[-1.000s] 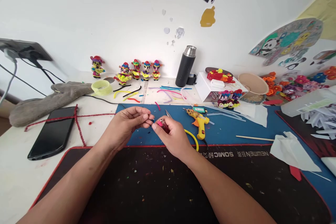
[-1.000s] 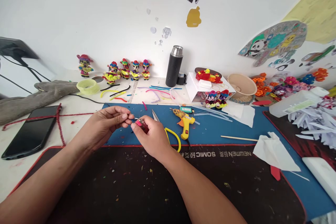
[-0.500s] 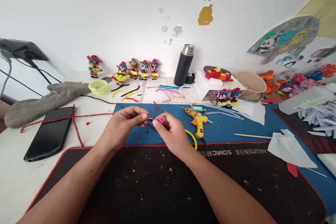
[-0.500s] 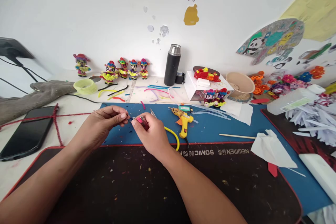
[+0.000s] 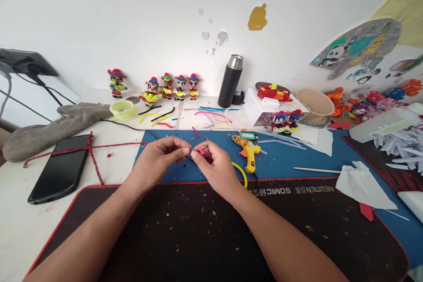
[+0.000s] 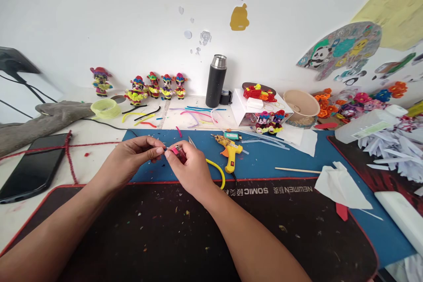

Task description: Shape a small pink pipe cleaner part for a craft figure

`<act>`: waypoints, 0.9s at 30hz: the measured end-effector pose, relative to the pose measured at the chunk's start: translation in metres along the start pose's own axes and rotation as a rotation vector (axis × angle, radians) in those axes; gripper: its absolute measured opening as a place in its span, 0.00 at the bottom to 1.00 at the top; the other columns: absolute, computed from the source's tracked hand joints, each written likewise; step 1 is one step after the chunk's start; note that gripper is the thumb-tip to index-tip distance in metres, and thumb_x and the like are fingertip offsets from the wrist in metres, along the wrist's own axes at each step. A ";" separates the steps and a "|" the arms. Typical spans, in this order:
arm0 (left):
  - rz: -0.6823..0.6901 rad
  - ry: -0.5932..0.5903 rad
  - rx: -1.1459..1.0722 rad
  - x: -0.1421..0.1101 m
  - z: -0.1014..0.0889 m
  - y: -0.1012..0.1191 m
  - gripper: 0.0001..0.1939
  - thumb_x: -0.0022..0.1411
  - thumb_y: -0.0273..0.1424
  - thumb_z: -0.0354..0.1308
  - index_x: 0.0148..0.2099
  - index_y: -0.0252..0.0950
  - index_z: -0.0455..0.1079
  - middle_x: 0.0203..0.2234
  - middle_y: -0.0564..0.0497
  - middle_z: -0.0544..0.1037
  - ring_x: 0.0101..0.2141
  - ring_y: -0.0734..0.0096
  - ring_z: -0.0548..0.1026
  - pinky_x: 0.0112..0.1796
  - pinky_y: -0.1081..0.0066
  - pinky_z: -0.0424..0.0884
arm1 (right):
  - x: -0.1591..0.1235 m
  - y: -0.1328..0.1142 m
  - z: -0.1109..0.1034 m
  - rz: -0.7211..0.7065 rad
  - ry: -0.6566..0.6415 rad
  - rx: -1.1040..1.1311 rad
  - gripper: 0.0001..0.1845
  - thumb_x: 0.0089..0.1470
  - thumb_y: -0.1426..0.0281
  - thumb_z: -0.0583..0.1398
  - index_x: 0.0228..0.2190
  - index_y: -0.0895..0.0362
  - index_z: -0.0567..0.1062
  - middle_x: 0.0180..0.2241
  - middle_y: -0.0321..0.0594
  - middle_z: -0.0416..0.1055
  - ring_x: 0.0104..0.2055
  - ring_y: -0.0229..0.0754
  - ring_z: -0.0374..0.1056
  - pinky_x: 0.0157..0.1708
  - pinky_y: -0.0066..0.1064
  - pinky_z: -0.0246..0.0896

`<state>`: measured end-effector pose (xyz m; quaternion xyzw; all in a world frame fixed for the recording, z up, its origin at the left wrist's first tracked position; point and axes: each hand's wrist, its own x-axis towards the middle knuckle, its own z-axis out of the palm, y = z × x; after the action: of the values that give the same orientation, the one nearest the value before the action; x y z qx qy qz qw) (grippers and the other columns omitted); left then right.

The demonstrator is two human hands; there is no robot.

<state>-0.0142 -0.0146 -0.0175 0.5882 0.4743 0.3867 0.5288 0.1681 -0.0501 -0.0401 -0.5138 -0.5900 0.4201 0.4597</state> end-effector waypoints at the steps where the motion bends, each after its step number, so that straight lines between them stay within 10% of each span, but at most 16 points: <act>1: 0.001 -0.004 0.004 0.000 0.000 0.000 0.15 0.55 0.45 0.73 0.34 0.38 0.81 0.29 0.51 0.81 0.29 0.68 0.73 0.32 0.71 0.71 | 0.000 0.000 0.000 -0.001 -0.001 -0.001 0.08 0.63 0.62 0.62 0.35 0.54 0.75 0.30 0.34 0.72 0.31 0.39 0.65 0.31 0.30 0.59; 27: 0.068 -0.031 0.214 -0.001 -0.009 0.010 0.14 0.58 0.46 0.70 0.36 0.41 0.82 0.31 0.49 0.84 0.34 0.61 0.78 0.37 0.68 0.73 | -0.001 -0.002 0.000 -0.004 -0.010 -0.013 0.08 0.64 0.63 0.61 0.35 0.54 0.75 0.29 0.33 0.71 0.30 0.39 0.65 0.30 0.30 0.59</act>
<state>-0.0215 -0.0127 -0.0066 0.6630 0.4845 0.3421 0.4568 0.1681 -0.0510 -0.0379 -0.5134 -0.5962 0.4179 0.4541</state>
